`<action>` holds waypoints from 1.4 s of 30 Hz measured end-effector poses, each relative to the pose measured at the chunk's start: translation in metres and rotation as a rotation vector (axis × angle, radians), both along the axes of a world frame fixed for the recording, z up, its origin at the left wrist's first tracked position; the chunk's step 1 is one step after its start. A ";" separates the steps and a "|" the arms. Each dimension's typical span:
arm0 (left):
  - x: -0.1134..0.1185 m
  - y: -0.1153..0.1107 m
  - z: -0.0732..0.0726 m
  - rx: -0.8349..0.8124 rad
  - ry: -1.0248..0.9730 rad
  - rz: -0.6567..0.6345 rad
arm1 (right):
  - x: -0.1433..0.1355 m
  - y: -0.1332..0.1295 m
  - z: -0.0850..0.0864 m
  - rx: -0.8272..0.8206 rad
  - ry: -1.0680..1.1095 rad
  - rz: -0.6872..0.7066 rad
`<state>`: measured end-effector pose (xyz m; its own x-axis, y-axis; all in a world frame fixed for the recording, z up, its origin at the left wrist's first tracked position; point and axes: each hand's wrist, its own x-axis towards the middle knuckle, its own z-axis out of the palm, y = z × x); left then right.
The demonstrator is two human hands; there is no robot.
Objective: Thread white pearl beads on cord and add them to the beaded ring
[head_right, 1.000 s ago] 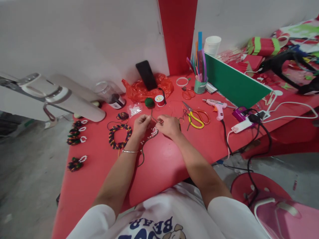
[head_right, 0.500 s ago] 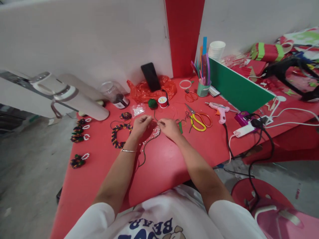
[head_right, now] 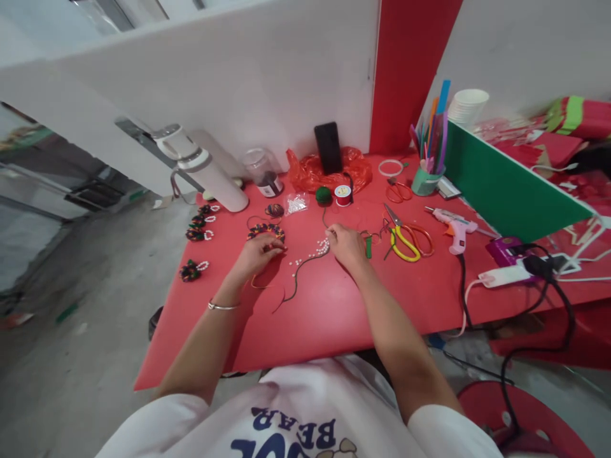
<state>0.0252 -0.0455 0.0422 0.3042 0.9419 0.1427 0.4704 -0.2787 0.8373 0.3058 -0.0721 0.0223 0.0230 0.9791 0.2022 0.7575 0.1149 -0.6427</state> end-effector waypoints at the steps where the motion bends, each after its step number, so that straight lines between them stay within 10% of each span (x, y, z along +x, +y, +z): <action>1: 0.000 -0.001 -0.004 0.042 0.027 0.025 | 0.000 0.000 0.000 0.000 0.003 0.004; 11: 0.014 0.005 -0.023 0.074 -0.004 0.076 | 0.002 0.001 0.000 0.037 0.081 -0.006; 22: 0.089 0.010 -0.004 -0.716 -1.044 0.090 | -0.012 -0.002 0.000 -0.090 0.745 0.069; 42: 0.096 0.006 -0.013 -0.798 -1.063 0.084 | -0.025 -0.008 0.004 -0.194 0.942 0.139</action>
<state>0.1216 -0.0393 0.0297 0.3266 0.8880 -0.3236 -0.5180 0.4545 0.7246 0.2809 -0.0796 0.0259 -0.0259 0.9996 -0.0055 -0.0893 -0.0078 -0.9960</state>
